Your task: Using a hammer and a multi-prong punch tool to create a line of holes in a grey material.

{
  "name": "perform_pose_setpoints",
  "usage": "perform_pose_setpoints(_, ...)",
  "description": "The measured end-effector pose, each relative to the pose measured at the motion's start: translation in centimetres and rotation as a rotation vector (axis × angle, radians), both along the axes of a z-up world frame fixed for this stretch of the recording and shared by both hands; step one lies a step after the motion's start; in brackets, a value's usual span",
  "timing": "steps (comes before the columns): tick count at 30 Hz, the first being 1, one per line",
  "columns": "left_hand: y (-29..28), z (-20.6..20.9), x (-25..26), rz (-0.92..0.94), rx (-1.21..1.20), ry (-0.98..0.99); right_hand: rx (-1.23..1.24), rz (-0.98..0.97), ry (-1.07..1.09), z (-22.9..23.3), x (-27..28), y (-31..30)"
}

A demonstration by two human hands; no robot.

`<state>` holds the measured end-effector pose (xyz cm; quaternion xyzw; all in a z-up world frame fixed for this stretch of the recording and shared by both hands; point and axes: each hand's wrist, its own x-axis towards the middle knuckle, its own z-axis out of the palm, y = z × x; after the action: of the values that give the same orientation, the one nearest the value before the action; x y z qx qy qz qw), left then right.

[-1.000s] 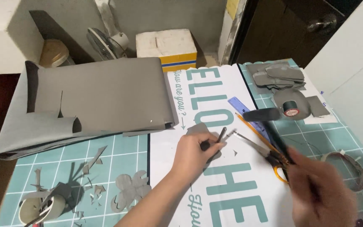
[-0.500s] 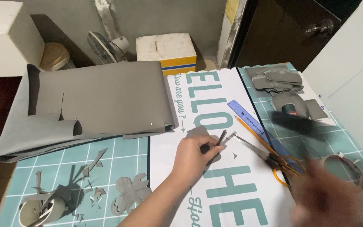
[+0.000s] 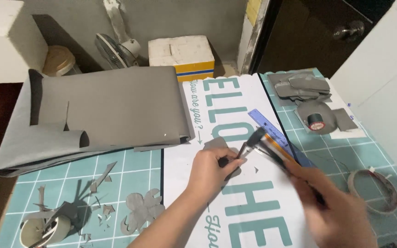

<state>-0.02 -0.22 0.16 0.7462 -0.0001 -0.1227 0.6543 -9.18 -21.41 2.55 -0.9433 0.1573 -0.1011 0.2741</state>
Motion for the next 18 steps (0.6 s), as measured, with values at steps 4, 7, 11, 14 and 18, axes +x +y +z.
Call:
perform_pose_setpoints(4, 0.1, -0.2, -0.1, -0.019, 0.077, -0.045, 0.048, -0.029, -0.477, 0.6, -2.0, 1.6)
perform_pose_setpoints(7, 0.2, -0.2, 0.1, -0.020, 0.087, -0.039, 0.201, -0.072, -0.310, -0.6, -1.4, 0.5)
perform_pose_setpoints(11, 0.3, -1.1, 0.4, -0.024, 0.103, -0.089, 0.000, 0.092, -0.149, 0.0, -0.3, -1.1)
perform_pose_setpoints(14, 0.1, -1.3, 0.4, -0.015, 0.099, -0.136, -0.070, -0.065, 0.021, 1.1, 1.5, -1.3)
perform_pose_setpoints(18, 0.3, -1.4, 0.2, -0.016, 0.084, -0.097, -0.232, 0.033, 0.124, -1.5, 3.8, -1.0)
